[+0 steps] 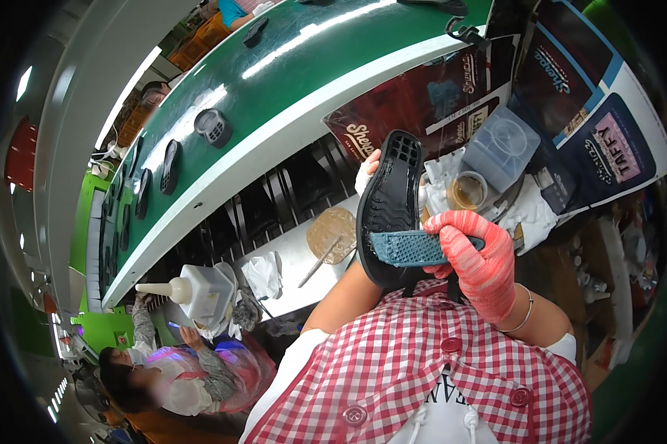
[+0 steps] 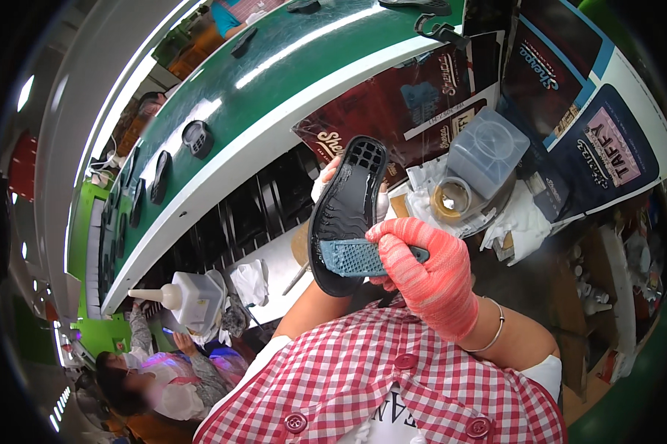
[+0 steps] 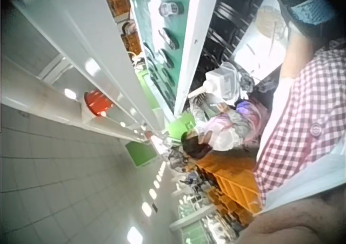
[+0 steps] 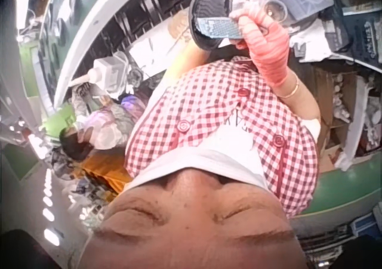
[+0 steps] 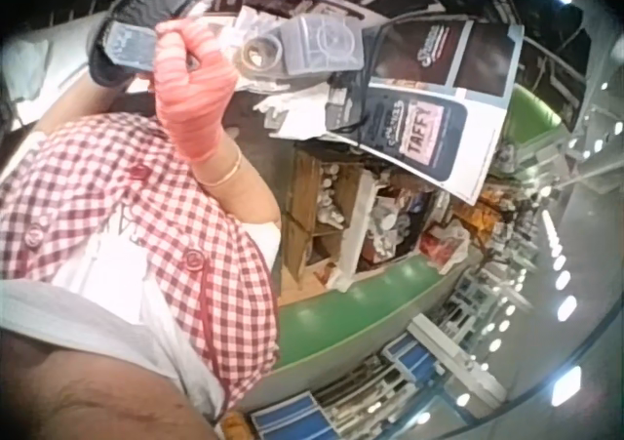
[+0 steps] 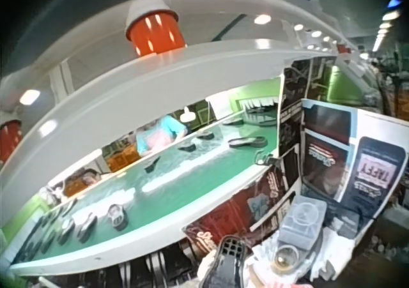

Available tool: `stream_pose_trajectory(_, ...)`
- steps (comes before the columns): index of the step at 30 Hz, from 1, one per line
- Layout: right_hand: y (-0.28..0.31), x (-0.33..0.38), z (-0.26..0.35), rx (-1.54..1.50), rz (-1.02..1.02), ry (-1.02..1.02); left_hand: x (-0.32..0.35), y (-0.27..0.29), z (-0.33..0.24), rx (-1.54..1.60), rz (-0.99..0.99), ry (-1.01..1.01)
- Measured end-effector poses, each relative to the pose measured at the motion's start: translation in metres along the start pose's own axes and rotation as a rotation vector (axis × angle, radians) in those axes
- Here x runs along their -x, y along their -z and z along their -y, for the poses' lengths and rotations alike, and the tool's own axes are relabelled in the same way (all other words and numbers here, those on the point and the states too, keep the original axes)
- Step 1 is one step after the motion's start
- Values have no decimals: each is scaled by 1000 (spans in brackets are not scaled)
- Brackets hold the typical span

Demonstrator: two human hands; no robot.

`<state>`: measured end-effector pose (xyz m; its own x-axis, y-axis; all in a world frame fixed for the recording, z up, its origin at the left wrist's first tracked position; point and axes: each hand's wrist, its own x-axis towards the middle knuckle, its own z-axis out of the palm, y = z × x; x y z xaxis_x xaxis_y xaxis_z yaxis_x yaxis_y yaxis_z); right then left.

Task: The person scrubs the sole of a black slipper using a blue scrubbing tool. They repeatedly dip the tool into a small container of liquid and scrub the slipper's textured bottom. After cleaning, the person places the slipper on a green shelf and picks up another slipper to repeat the process.

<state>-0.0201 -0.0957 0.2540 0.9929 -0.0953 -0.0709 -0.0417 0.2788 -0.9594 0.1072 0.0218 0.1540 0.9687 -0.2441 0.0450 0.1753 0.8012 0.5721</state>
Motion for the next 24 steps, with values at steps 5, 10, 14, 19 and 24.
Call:
stream_pose_trajectory(5, 0, 6, 0, 56, 40, 5, 16, -5, 0, -105, 128, 92)
stream_pose_trajectory(10, 4, 2, 0, 113, 112, 31, 26, -2, 12, -384, 249, 99)
stream_pose_trajectory(14, 6, -4, 10, 153, 209, 38, 37, 0, 12, -21, 278, 193)
stream_pose_trajectory(19, 12, -15, 16, 265, 312, 91, 48, 0, 13, -32, 464, 354)
stream_pose_trajectory(24, 13, -23, 20, 357, 386, 144, 59, -4, 6, -566, 657, 162)
